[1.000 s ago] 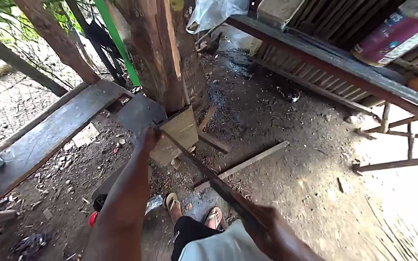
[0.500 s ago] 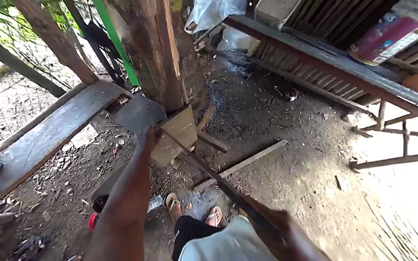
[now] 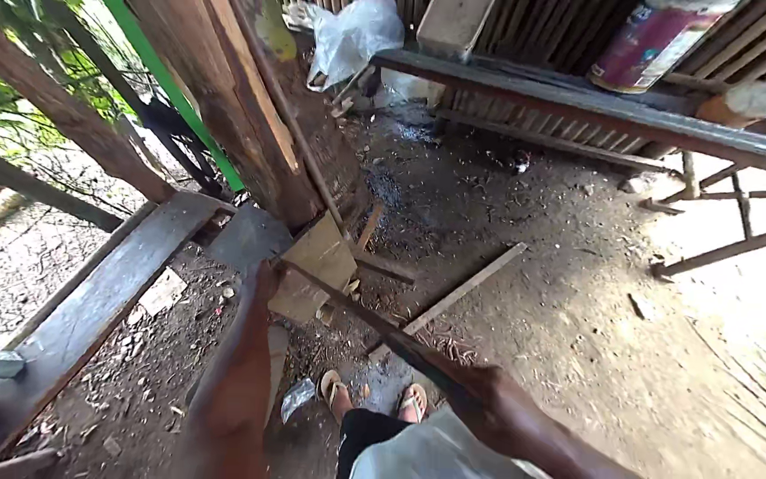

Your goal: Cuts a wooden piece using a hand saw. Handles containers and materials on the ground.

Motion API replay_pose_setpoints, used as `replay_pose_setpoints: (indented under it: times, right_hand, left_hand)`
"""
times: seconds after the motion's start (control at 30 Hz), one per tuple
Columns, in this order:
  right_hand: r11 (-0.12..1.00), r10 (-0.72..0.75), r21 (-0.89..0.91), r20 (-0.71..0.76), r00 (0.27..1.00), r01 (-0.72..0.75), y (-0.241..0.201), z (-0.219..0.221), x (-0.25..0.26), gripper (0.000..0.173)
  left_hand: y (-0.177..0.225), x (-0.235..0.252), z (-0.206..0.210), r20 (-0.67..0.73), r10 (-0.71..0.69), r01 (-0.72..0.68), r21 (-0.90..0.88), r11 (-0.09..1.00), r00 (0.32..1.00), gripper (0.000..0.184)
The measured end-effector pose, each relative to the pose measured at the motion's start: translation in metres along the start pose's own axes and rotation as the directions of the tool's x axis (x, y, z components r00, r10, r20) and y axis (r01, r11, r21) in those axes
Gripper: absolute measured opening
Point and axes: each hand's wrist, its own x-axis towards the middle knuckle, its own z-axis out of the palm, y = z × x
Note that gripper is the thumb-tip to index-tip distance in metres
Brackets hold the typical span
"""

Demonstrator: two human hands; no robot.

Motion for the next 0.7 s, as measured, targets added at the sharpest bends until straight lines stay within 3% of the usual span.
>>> replay_pose_setpoints:
  times: [0.07, 0.13, 0.37, 0.7]
  right_hand:
    - [0.999, -0.044, -0.019, -0.095, 0.995, 0.043, 0.001, -0.007, -0.031, 0.050]
    - [0.996, -0.080, -0.049, -0.154, 0.985, 0.073, -0.007, -0.004, -0.030, 0.049]
    - [0.988, -0.145, -0.064, -0.094, 0.985, 0.140, -0.028, -0.019, -0.005, 0.046]
    - [0.994, -0.106, -0.022, -0.035, 0.994, 0.105, -0.029, -0.039, -0.002, 0.045]
  left_hand:
    - [0.006, -0.002, 0.004, -0.011, -0.026, 0.026, -0.012, 1.000, 1.000, 0.059]
    - [0.011, 0.000, 0.005, -0.017, -0.024, 0.024, -0.011, 1.000, 1.000, 0.058]
    - [0.002, 0.011, 0.007, -0.020, -0.023, 0.024, 0.039, 0.999, 1.000, 0.054]
    - [0.009, 0.003, -0.001, 0.002, -0.025, 0.025, -0.003, 1.000, 1.000, 0.055]
